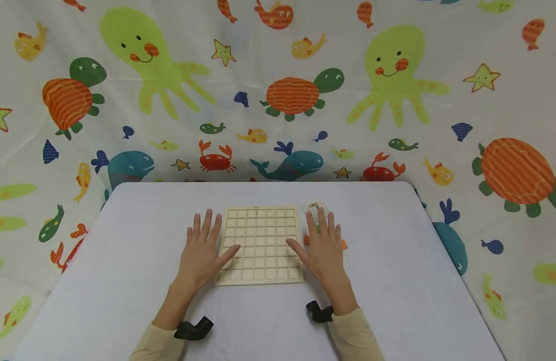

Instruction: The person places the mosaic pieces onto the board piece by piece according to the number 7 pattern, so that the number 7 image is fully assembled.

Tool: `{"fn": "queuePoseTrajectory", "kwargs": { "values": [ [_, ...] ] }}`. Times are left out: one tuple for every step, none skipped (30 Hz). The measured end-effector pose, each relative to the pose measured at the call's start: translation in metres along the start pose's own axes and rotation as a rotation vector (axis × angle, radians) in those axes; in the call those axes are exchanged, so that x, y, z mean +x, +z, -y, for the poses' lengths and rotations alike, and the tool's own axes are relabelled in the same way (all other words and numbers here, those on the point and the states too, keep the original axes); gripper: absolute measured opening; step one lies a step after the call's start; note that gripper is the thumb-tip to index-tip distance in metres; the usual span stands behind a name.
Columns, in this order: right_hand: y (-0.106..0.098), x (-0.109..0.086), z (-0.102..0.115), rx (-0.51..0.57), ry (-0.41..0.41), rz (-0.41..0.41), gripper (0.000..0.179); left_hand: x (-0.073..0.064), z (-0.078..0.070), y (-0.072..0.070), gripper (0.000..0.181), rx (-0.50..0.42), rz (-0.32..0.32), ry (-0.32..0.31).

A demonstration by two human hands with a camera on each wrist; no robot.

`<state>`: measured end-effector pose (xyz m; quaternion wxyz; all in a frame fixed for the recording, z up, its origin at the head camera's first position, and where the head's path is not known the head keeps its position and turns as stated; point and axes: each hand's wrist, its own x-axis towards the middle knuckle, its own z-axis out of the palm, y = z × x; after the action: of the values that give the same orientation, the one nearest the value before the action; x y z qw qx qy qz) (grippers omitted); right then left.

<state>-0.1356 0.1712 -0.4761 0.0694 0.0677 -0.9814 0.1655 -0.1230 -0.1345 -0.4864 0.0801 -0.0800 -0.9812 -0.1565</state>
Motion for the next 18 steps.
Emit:
{"fn": "queuePoseTrajectory", "kwargs": {
  "values": [
    [-0.0001, 0.0001, -0.0001, -0.002, 0.004, 0.006, 0.095, -0.0004, -0.0001, 0.0003, 0.097, 0.001, -0.002, 0.0],
    [0.0, 0.0006, -0.0003, -0.007, 0.005, 0.008, 0.096, -0.0007, 0.0, 0.0005, 0.096, 0.002, -0.004, -0.002],
    [0.0002, 0.0009, -0.0006, -0.012, 0.007, 0.011, 0.097, -0.001, 0.0, 0.0006, 0.096, 0.004, -0.007, -0.002],
    [0.0001, 0.0014, -0.001, -0.013, 0.01, 0.011, 0.097, -0.0012, 0.0001, 0.0005, 0.096, 0.005, -0.009, -0.002],
    [-0.0002, 0.0019, -0.0013, -0.015, 0.013, 0.011, 0.097, -0.0013, 0.0001, 0.0003, 0.096, 0.003, -0.011, -0.002],
    [0.0, 0.0023, -0.002, -0.017, 0.016, 0.01, 0.097, -0.0015, 0.0001, -0.0002, 0.096, 0.001, -0.017, 0.001],
    [-0.0003, 0.0026, -0.0025, -0.019, 0.017, 0.008, 0.097, -0.0016, 0.0002, -0.0006, 0.096, 0.0, -0.02, 0.001],
    [-0.0004, 0.0029, -0.0035, -0.018, 0.016, 0.002, 0.096, -0.0017, 0.0003, -0.001, 0.096, -0.003, -0.021, 0.001],
    [-0.0006, 0.0029, -0.0043, -0.014, 0.016, 0.001, 0.096, -0.0019, 0.0006, -0.0014, 0.097, -0.004, -0.022, 0.001],
    [-0.001, 0.003, -0.005, -0.009, 0.014, -0.004, 0.096, -0.0021, 0.001, -0.0017, 0.097, -0.008, -0.021, -0.001],
    [-0.0008, 0.0031, -0.0059, -0.007, 0.011, -0.006, 0.096, -0.0024, 0.0014, -0.0021, 0.097, -0.011, -0.021, -0.003],
    [-0.0011, 0.0031, -0.0066, -0.001, 0.009, -0.011, 0.095, -0.0027, 0.0018, -0.0024, 0.097, -0.015, -0.017, -0.006],
    [-0.0015, 0.0033, -0.0072, 0.004, 0.007, -0.014, 0.095, -0.0029, 0.0024, -0.0024, 0.097, -0.019, -0.012, -0.01],
    [-0.0019, 0.0034, -0.0078, 0.009, 0.006, -0.017, 0.095, -0.0032, 0.003, -0.0024, 0.097, -0.024, -0.01, -0.012],
    [-0.0023, 0.0034, -0.0082, 0.009, 0.007, -0.017, 0.096, -0.0034, 0.0036, -0.0019, 0.097, -0.028, -0.007, -0.015],
    [-0.0027, 0.0036, -0.0086, 0.01, 0.009, -0.016, 0.096, -0.0036, 0.0043, -0.0016, 0.097, -0.034, -0.004, -0.018],
    [-0.0028, 0.0036, -0.0091, 0.009, 0.012, -0.014, 0.096, -0.0038, 0.0048, -0.0009, 0.098, -0.04, -0.004, -0.019],
    [-0.0035, 0.0038, -0.0093, 0.009, 0.015, -0.013, 0.096, -0.0042, 0.0052, -0.0004, 0.098, -0.047, -0.002, -0.021]
  ]
}}
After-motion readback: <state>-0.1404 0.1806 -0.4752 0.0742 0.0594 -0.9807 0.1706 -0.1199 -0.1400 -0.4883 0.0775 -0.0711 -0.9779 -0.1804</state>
